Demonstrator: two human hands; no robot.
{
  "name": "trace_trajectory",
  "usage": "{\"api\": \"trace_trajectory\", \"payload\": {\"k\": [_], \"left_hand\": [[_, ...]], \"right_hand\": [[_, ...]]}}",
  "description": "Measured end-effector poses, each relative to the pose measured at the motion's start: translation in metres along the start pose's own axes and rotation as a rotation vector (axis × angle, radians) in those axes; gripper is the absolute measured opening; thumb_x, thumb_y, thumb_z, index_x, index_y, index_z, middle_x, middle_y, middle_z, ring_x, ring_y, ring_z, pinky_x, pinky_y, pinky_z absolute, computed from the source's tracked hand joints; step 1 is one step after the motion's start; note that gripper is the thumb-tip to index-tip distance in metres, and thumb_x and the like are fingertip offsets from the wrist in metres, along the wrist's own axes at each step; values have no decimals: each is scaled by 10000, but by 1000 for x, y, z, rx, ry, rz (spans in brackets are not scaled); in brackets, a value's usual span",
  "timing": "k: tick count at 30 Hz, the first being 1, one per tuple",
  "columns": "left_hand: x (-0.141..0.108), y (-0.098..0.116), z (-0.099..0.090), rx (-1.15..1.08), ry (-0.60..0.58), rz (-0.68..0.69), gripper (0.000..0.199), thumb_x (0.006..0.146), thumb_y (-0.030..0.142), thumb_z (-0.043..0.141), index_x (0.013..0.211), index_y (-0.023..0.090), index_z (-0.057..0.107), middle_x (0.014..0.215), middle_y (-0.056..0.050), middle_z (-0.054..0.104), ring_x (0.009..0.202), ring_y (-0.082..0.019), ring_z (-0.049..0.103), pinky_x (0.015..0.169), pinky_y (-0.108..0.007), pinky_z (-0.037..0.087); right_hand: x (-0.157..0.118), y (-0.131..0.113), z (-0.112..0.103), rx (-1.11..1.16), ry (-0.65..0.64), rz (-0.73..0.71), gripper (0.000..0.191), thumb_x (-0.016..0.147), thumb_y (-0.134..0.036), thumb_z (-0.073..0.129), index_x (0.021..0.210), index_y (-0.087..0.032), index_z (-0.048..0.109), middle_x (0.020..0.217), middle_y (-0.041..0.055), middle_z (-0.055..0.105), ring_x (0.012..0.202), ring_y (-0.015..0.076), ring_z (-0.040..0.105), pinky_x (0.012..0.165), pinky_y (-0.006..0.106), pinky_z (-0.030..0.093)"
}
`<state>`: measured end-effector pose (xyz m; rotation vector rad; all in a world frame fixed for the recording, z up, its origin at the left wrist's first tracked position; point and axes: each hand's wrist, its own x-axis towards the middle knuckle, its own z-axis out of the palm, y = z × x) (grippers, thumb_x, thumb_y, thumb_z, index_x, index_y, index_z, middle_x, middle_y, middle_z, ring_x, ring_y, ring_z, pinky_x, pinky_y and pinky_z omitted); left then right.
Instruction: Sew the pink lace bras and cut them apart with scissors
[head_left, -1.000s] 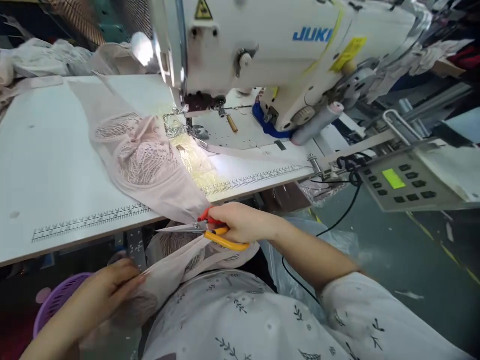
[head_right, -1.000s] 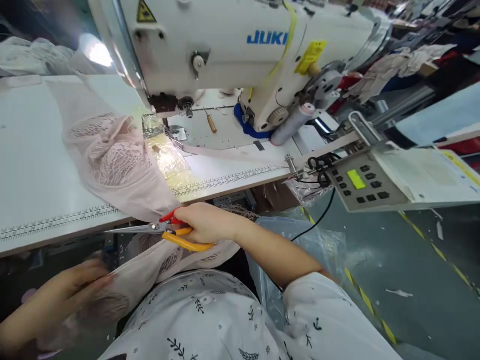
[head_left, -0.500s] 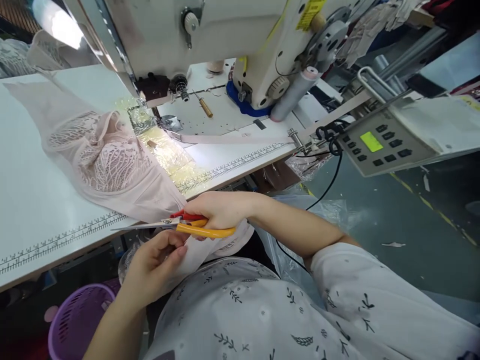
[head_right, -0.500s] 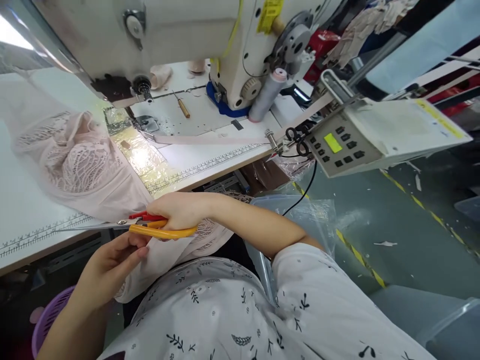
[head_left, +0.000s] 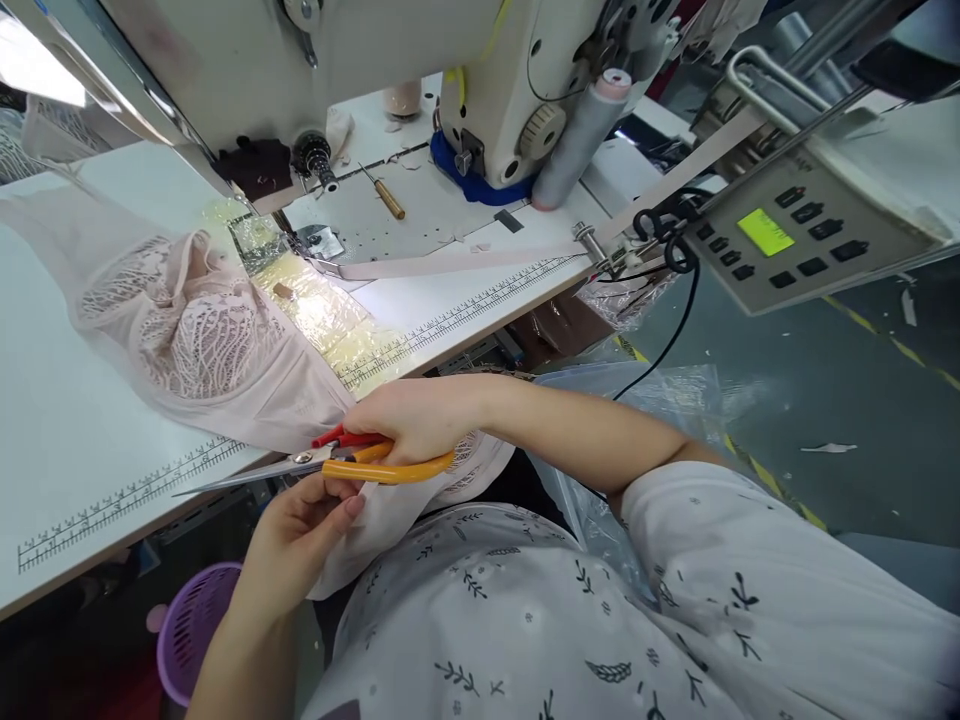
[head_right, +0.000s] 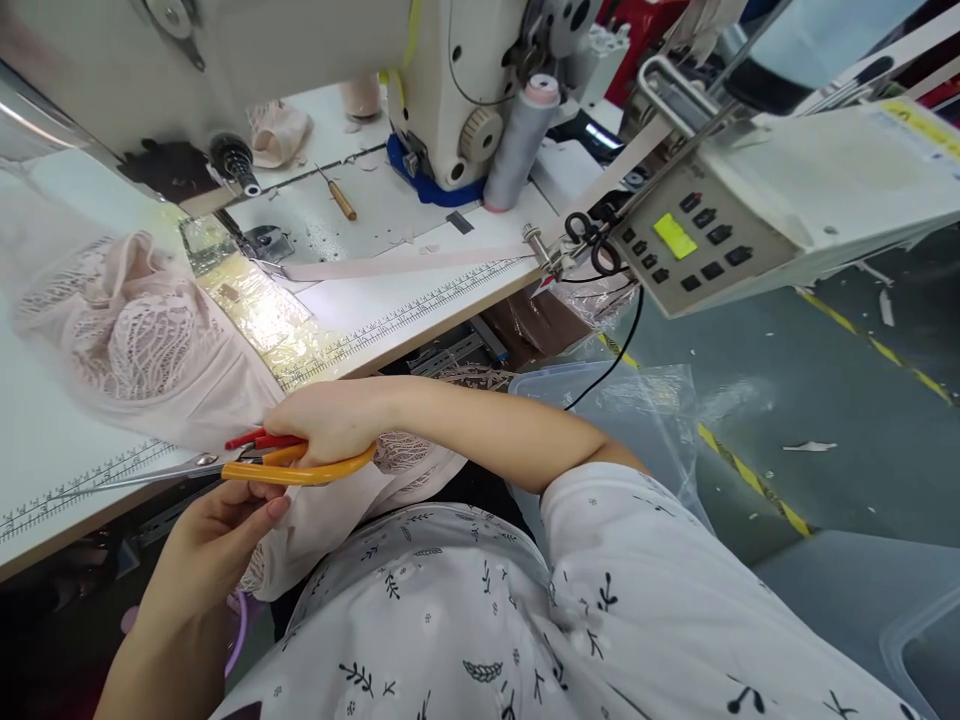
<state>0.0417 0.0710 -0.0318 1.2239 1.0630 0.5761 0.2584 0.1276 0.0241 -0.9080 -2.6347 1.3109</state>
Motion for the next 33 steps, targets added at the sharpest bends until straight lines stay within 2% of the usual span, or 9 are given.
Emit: {"api": "trace_trajectory", "payload": {"k": [4,8,12,15,19,21,23,26,33], "left_hand": [[-1,-2,0,7,44,-17,121,737,294,725,739,198,651,701,21,630,628,-95,545,572,-162,467],[-2,4,8,31,66,-77,193,736,325,728,889,213,688,810,-11,689,693,-124,590,590,-183,483],[-1,5,15,-11,33,-74,198,712,369,746,790,189,720,768,-21,689,715,-124,582,664,-185,480],[0,1,16,-139,69,-143,228,667,390,778,754,188,720,710,-9,669,649,-108,561,612,-179,460],[-2,-2,15,-281,120,-271,309,578,423,821,682,161,694,580,2,620,496,-84,503,487,-176,396],[-4,-2,15,-322,148,-298,316,563,409,828,655,149,674,545,12,597,464,-71,481,472,-169,371],[-5,-2,15,-346,167,-305,316,564,389,828,630,139,646,522,22,574,449,-58,461,462,-156,344],[-6,-3,17,-364,163,-323,330,571,385,819,614,136,606,511,26,559,443,-62,455,455,-161,332],[-3,-11,18,-294,124,-320,344,578,408,796,603,140,581,508,25,542,441,-68,439,440,-176,325]], "right_hand": [[0,2,1,1,-7,-2,240,752,-138,573,687,-194,349,672,-35,453,592,107,408,540,245,312],[1,4,4,-2,9,-13,229,756,-167,567,695,-197,348,677,-25,457,602,118,420,526,248,308],[-1,3,8,10,35,-2,249,763,-195,581,693,-199,342,678,-20,461,599,119,418,518,248,305],[-11,1,15,150,179,54,264,789,-253,593,717,-198,345,705,-20,480,601,107,420,540,237,328],[-39,4,37,396,406,60,412,769,-536,577,735,-208,330,723,-16,472,586,99,391,530,228,338],[-55,9,53,420,353,18,465,769,-639,499,723,-211,322,697,-14,447,576,105,382,520,232,332],[-68,15,69,403,209,18,480,806,-674,398,712,-209,329,674,-12,429,571,112,389,526,239,334],[-78,22,90,322,34,123,488,822,-671,381,690,-203,343,669,-3,432,570,115,392,526,242,325],[-71,19,104,260,9,230,440,829,-596,462,672,-195,371,634,-8,456,537,111,390,490,236,293]]}}
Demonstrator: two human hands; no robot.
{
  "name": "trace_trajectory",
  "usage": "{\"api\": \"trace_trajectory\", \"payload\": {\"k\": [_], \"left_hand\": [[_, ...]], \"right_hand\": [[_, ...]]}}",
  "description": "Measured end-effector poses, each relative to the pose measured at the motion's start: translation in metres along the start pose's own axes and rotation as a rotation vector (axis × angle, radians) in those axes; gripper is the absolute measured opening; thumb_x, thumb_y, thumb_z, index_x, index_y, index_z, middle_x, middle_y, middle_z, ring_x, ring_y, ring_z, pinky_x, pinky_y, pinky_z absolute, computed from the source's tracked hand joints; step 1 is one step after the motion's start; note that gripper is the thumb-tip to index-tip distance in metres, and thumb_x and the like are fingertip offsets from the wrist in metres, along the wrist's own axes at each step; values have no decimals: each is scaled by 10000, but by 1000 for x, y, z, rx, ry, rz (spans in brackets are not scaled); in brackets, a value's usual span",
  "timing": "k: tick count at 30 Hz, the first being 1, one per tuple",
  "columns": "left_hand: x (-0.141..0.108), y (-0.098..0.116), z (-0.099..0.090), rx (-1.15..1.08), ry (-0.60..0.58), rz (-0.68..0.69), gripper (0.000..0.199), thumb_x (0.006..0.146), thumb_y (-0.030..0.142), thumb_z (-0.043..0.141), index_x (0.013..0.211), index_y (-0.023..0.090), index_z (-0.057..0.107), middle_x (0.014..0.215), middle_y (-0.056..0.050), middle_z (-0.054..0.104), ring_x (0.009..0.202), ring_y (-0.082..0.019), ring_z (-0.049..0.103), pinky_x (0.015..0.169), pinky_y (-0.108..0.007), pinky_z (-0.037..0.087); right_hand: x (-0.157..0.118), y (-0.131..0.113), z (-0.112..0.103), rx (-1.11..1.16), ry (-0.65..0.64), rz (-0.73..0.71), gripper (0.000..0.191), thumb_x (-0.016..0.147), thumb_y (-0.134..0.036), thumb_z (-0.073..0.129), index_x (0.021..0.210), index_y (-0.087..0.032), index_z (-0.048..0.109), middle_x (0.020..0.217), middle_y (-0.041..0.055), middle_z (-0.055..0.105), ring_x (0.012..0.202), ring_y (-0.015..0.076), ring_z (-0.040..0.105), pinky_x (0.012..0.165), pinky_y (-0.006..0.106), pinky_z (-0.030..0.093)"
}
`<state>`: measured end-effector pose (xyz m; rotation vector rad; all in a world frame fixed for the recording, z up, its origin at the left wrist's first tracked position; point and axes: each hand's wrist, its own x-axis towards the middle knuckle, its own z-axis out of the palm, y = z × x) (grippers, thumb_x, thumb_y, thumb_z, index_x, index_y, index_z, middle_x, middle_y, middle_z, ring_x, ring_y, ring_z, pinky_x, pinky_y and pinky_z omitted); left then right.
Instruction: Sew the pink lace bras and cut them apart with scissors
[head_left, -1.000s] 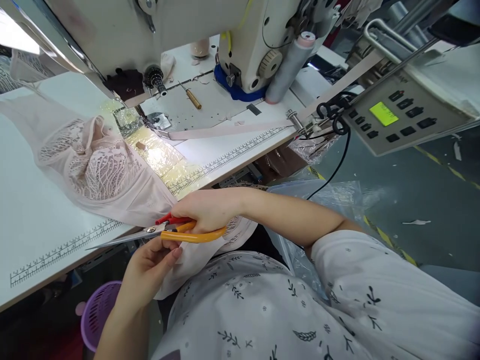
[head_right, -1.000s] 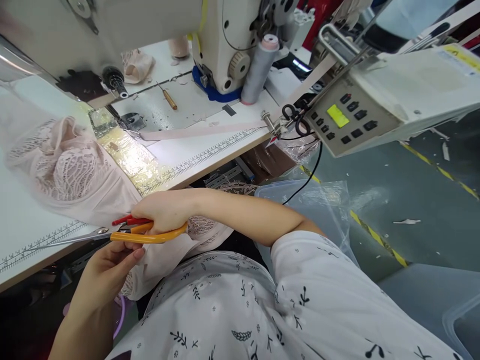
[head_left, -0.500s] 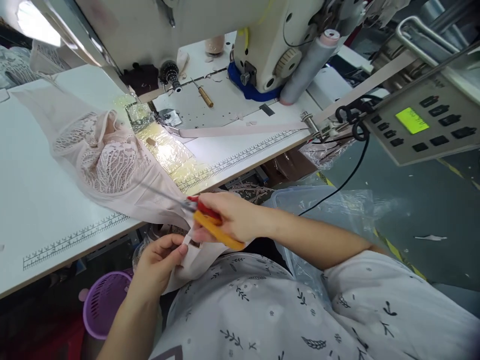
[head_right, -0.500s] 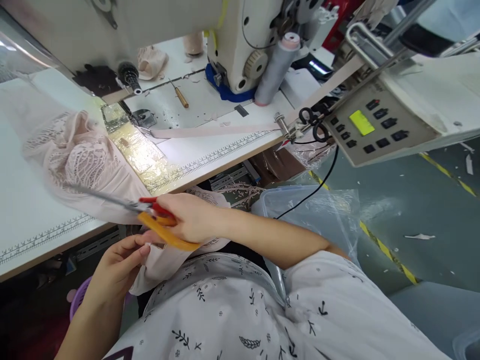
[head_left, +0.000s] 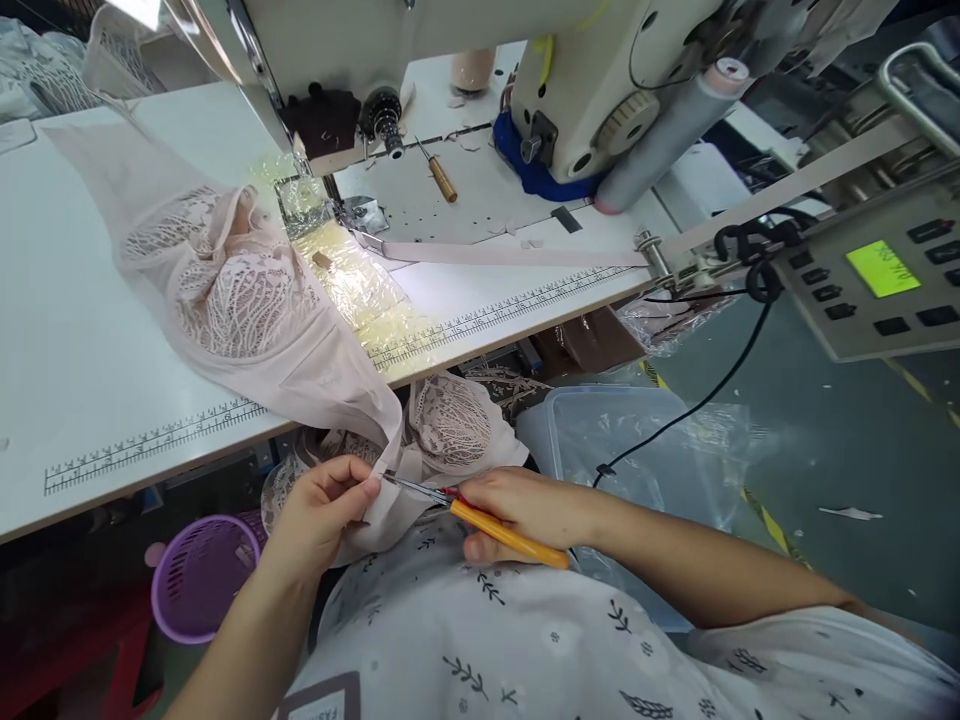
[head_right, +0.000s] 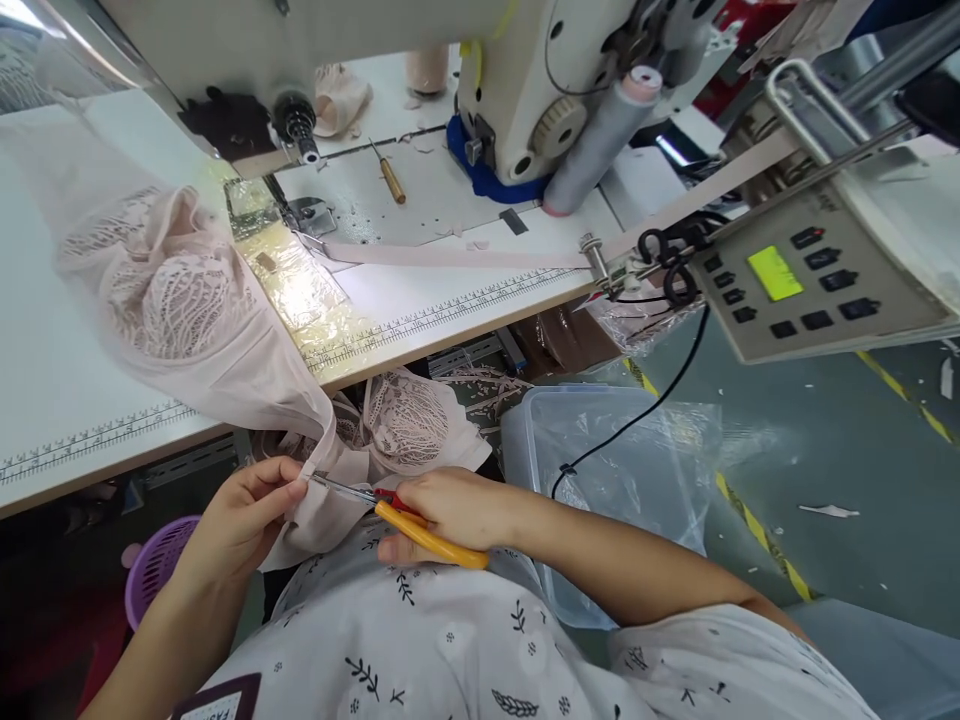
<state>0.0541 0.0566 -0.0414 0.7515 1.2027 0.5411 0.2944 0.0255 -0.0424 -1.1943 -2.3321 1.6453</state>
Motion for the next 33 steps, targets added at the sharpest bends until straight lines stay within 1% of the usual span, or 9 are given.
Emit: {"api": "trace_trajectory", "payload": {"k": [3,7,14,17,21,24,28,30,33], "left_hand": [[0,0,0,25,12,6,335,597,408,784,619,146,576,504,38,523,435,-62,423,436,-175,319],[-2,2,1,42,45,22,339,587,403,781,599,148,558,489,42,507,424,-58,401,427,-176,301],[0,4,3,46,50,22,329,589,392,772,597,146,554,471,51,486,415,-51,374,427,-171,286],[0,5,2,51,44,24,326,598,391,768,594,146,553,473,50,491,417,-52,381,430,-171,297],[0,4,1,73,41,38,323,599,391,769,587,142,565,481,39,506,422,-56,389,424,-173,299],[-3,3,3,107,50,48,325,604,416,761,600,146,580,492,32,517,422,-66,397,415,-184,312],[-12,7,10,193,46,96,289,629,400,755,651,145,619,528,22,543,450,-76,432,439,-189,350],[-16,10,13,243,34,147,260,646,369,751,729,153,632,557,22,556,470,-81,448,449,-187,360],[-22,10,15,284,-14,244,283,706,333,720,910,180,598,589,30,557,507,-94,467,471,-187,375]], "right_hand": [[5,-5,0,-38,19,12,449,816,-600,484,661,-201,350,613,-17,436,523,108,358,477,233,269],[10,-7,1,-50,30,37,435,816,-574,499,654,-205,333,602,-22,426,519,111,358,477,228,264],[12,-8,7,-57,65,96,486,789,-645,514,645,-197,393,597,-15,457,508,114,386,470,233,284],[15,-7,12,-58,85,109,451,803,-578,553,630,-191,398,590,-15,454,507,109,392,471,231,288],[17,-4,17,-16,119,113,417,839,-480,553,609,-197,350,569,-30,423,503,99,381,484,227,289],[15,-2,10,-14,182,99,457,824,-514,558,592,-202,319,560,-40,392,499,95,349,483,231,272],[12,-10,-8,25,368,87,512,710,-580,648,599,-203,321,569,-54,378,507,90,316,480,223,257],[15,-18,-15,121,414,44,458,686,-538,677,633,-195,380,603,-49,414,527,90,348,483,213,283],[25,-31,-17,303,382,-20,296,712,-400,667,701,-175,476,635,-43,476,547,89,411,494,199,333]]}}
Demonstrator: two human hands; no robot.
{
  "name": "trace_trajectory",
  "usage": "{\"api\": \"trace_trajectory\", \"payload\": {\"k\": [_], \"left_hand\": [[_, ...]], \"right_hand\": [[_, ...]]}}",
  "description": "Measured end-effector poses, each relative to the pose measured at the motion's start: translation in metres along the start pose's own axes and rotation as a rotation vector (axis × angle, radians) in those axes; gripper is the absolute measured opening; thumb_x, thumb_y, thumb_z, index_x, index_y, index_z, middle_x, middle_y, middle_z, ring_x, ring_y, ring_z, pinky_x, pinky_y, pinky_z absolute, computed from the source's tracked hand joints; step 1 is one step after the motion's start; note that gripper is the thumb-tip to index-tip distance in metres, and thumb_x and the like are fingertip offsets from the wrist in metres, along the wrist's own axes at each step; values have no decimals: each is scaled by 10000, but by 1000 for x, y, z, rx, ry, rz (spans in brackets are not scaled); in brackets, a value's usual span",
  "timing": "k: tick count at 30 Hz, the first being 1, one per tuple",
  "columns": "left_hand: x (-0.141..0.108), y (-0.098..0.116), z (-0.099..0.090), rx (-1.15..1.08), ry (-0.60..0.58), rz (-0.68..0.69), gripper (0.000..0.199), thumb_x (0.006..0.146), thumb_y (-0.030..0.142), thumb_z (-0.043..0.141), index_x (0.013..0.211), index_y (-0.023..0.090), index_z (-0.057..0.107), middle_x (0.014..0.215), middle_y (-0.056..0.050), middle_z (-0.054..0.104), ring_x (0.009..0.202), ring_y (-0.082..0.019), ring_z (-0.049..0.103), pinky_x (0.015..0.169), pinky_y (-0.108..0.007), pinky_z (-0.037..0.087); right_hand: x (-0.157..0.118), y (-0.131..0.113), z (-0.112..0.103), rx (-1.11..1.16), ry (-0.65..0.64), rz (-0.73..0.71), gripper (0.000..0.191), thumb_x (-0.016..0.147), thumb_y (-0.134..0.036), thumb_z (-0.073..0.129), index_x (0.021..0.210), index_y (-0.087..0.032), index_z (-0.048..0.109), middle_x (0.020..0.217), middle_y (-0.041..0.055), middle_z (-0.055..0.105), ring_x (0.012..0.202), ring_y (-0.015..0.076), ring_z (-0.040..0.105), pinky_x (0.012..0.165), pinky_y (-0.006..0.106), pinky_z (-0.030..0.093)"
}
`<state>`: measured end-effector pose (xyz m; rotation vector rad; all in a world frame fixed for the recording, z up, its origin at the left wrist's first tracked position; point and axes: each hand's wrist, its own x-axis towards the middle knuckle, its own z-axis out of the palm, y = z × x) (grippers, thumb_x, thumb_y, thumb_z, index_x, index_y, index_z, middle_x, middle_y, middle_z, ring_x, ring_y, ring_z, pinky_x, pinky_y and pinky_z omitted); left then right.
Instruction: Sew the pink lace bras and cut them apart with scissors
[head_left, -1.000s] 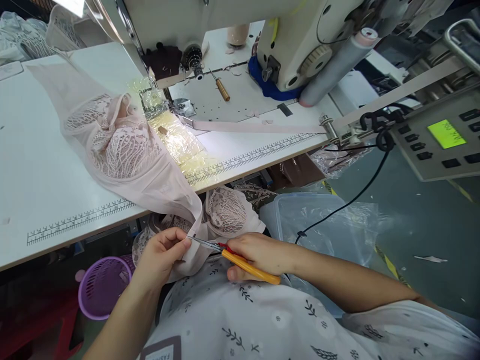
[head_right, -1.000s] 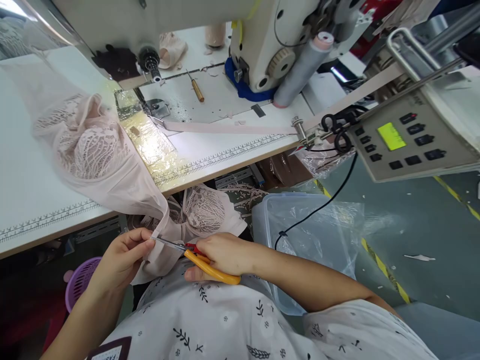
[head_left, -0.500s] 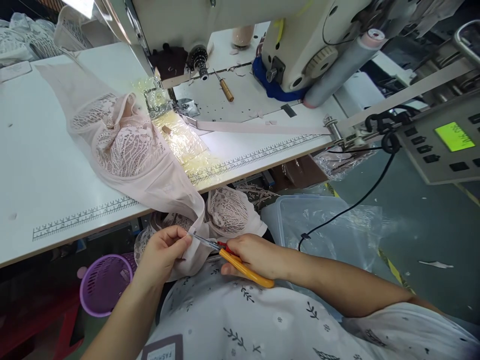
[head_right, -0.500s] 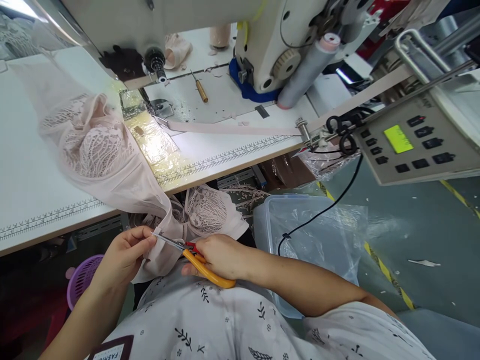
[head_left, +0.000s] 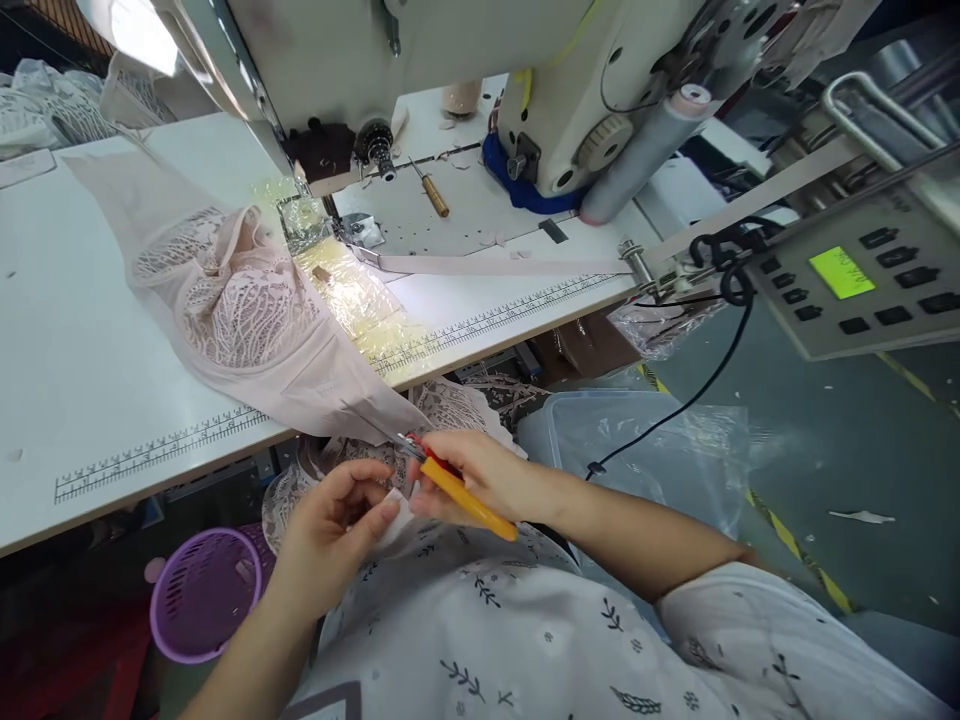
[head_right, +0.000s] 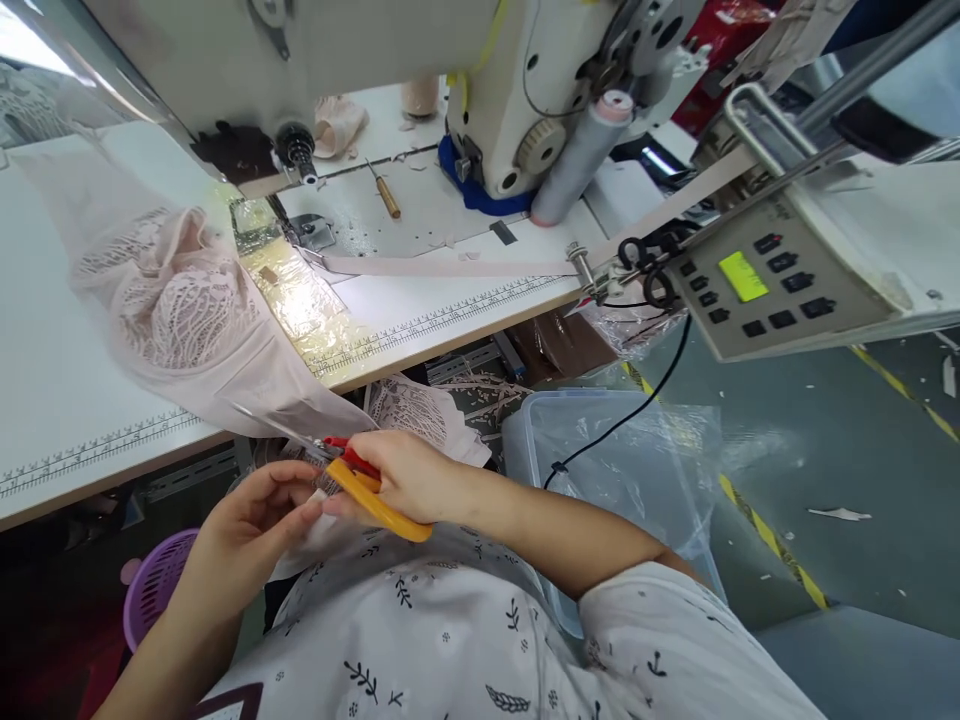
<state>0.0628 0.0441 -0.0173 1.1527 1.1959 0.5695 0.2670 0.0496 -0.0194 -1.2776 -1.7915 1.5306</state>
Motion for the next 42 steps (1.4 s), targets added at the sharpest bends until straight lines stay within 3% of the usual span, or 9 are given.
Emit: {"api": "trace_trajectory", "payload": {"k": [4,8,15,20,24,28,30,38,42], "left_hand": [[-5,-2,2,28,-59,74,268,793,342,645,991,211,522,608,34,563,528,-106,492,496,-192,390],[-5,-4,1,207,-54,183,142,833,335,567,914,223,537,684,-8,645,590,-147,594,511,-212,431],[2,-3,-39,991,21,483,240,880,292,417,842,213,641,770,-46,707,713,-225,638,658,-313,446],[0,0,-48,1044,-3,469,267,883,295,406,796,201,641,758,-48,683,713,-214,611,690,-320,426],[-1,7,-36,1066,-75,472,262,876,247,411,734,199,626,682,-40,647,667,-207,586,645,-308,408],[4,10,-24,1094,-98,565,241,855,207,435,683,199,604,622,-32,613,606,-201,561,655,-321,411],[6,10,-21,1089,-114,625,243,847,180,419,683,194,598,605,-26,601,567,-186,546,688,-335,432],[-7,8,-52,1338,-150,613,345,926,211,320,789,200,637,704,-33,645,665,-220,601,906,-553,362],[-17,0,-84,1328,-81,662,271,926,273,384,871,245,647,751,-1,665,674,-201,605,930,-489,327]], "right_hand": [[13,-7,12,145,-102,-2,103,737,-223,578,685,-170,506,597,-57,461,526,80,422,491,184,356],[13,-8,3,-94,-113,-119,226,701,-209,591,608,-190,386,592,-53,421,553,95,412,517,206,343],[-25,-10,-53,-429,224,-307,201,820,-255,458,642,-207,379,578,-28,402,514,113,375,506,238,315],[-37,3,-69,-603,356,-155,196,844,-275,465,661,-210,436,566,-19,418,492,130,401,485,252,317],[-25,8,-56,-630,438,-77,216,814,-347,535,664,-211,460,594,6,474,503,147,429,489,267,327],[-3,-1,-20,-364,114,-207,141,809,-330,535,773,-197,502,795,61,588,627,159,518,580,264,411],[9,-2,-1,-295,-51,-251,182,784,-323,539,696,-204,435,708,33,541,605,149,482,563,252,390],[22,6,16,-235,-120,-223,271,743,-214,542,638,-208,292,593,-47,349,519,92,303,489,203,260],[22,6,9,-224,-147,-251,303,721,-207,522,626,-215,234,586,-51,315,524,90,265,490,205,243]]}}
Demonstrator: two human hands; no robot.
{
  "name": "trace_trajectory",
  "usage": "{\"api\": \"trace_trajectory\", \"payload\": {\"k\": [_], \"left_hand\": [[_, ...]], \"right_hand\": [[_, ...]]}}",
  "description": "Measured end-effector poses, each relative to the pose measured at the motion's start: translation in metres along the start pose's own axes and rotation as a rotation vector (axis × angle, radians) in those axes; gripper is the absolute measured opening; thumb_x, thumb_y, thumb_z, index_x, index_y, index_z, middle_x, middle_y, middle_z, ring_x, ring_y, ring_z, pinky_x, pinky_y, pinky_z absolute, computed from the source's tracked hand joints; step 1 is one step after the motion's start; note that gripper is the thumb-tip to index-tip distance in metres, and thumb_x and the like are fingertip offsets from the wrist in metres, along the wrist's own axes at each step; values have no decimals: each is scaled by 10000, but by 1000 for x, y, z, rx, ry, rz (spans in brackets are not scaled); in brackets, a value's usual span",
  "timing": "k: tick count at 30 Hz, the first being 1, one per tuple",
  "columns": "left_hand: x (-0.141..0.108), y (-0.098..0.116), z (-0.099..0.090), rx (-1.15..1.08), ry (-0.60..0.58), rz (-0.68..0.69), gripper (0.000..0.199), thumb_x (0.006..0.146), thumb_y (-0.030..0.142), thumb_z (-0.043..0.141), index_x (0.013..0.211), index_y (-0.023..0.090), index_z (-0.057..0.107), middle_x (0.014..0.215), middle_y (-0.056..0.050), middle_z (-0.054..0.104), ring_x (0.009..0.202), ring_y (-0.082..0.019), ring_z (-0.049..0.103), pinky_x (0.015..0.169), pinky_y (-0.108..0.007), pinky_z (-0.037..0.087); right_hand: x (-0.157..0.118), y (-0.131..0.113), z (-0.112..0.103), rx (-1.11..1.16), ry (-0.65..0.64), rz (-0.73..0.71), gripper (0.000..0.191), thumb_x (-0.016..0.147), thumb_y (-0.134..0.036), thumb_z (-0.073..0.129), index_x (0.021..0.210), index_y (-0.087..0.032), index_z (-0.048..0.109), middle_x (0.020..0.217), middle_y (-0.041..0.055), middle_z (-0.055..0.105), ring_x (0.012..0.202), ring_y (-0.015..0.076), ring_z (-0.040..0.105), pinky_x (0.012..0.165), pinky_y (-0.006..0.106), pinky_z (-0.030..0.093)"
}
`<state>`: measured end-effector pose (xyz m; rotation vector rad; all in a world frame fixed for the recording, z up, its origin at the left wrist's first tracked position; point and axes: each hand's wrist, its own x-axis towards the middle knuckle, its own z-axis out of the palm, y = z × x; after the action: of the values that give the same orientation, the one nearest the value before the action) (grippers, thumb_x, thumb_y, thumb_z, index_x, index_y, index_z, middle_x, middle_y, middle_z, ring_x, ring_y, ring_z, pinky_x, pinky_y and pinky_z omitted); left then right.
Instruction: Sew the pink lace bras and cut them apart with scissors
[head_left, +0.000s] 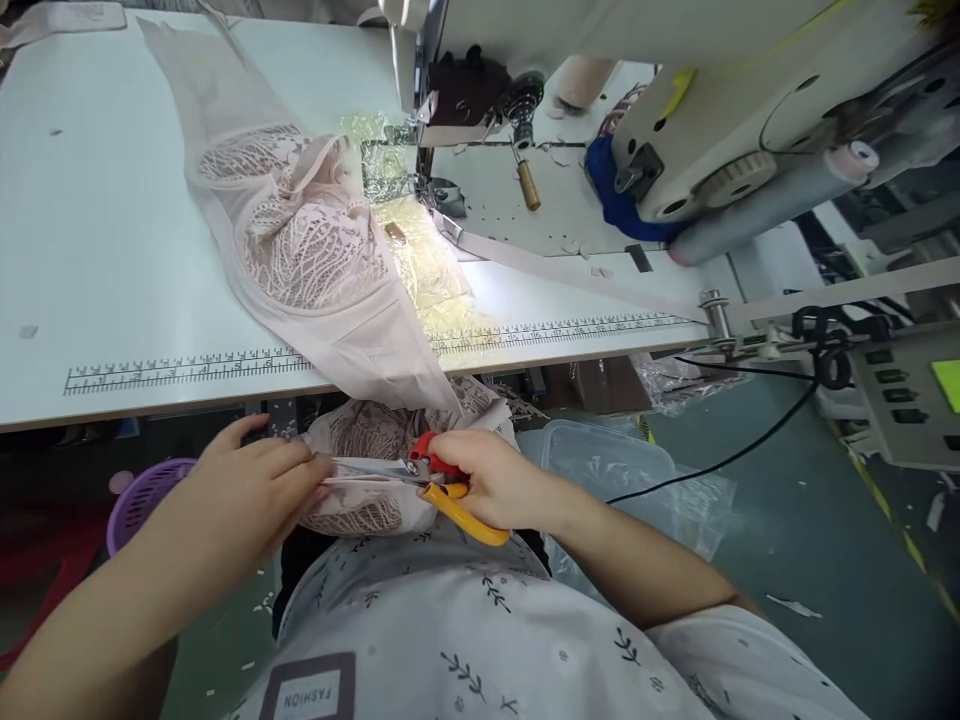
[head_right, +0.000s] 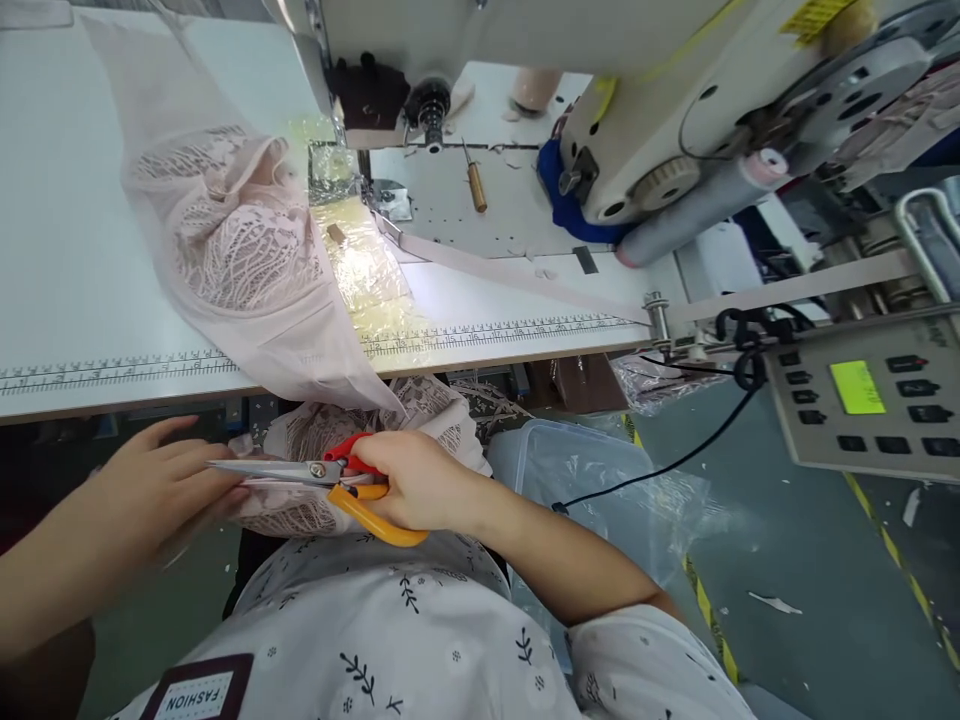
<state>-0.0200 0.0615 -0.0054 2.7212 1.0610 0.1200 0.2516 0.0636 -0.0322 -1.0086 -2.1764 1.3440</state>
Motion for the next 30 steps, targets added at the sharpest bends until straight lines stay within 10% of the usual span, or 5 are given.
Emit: {"api": "trace_trajectory", "payload": {"k": [13,22,30], "left_hand": [[-17,-6,-37,-294,230,-120,150,852,209,541,922,239,670,821,20,682,750,-120,619,769,-191,471],[18,14,-55,-296,67,-86,222,893,203,434,782,185,626,716,-14,591,690,-139,544,645,-247,419],[48,37,-73,-264,-29,-95,181,794,144,497,653,191,602,631,12,590,605,-133,543,550,-241,370]], "right_hand": [[-14,2,-15,-15,27,3,321,792,-253,532,623,-211,262,577,-59,301,509,81,239,460,193,230],[-27,11,-35,-244,82,9,369,835,-330,518,593,-206,268,566,-47,309,511,96,286,464,211,258],[-3,-46,-34,11,255,7,243,768,-386,649,712,-181,532,571,-44,372,526,106,386,537,242,391]]}}
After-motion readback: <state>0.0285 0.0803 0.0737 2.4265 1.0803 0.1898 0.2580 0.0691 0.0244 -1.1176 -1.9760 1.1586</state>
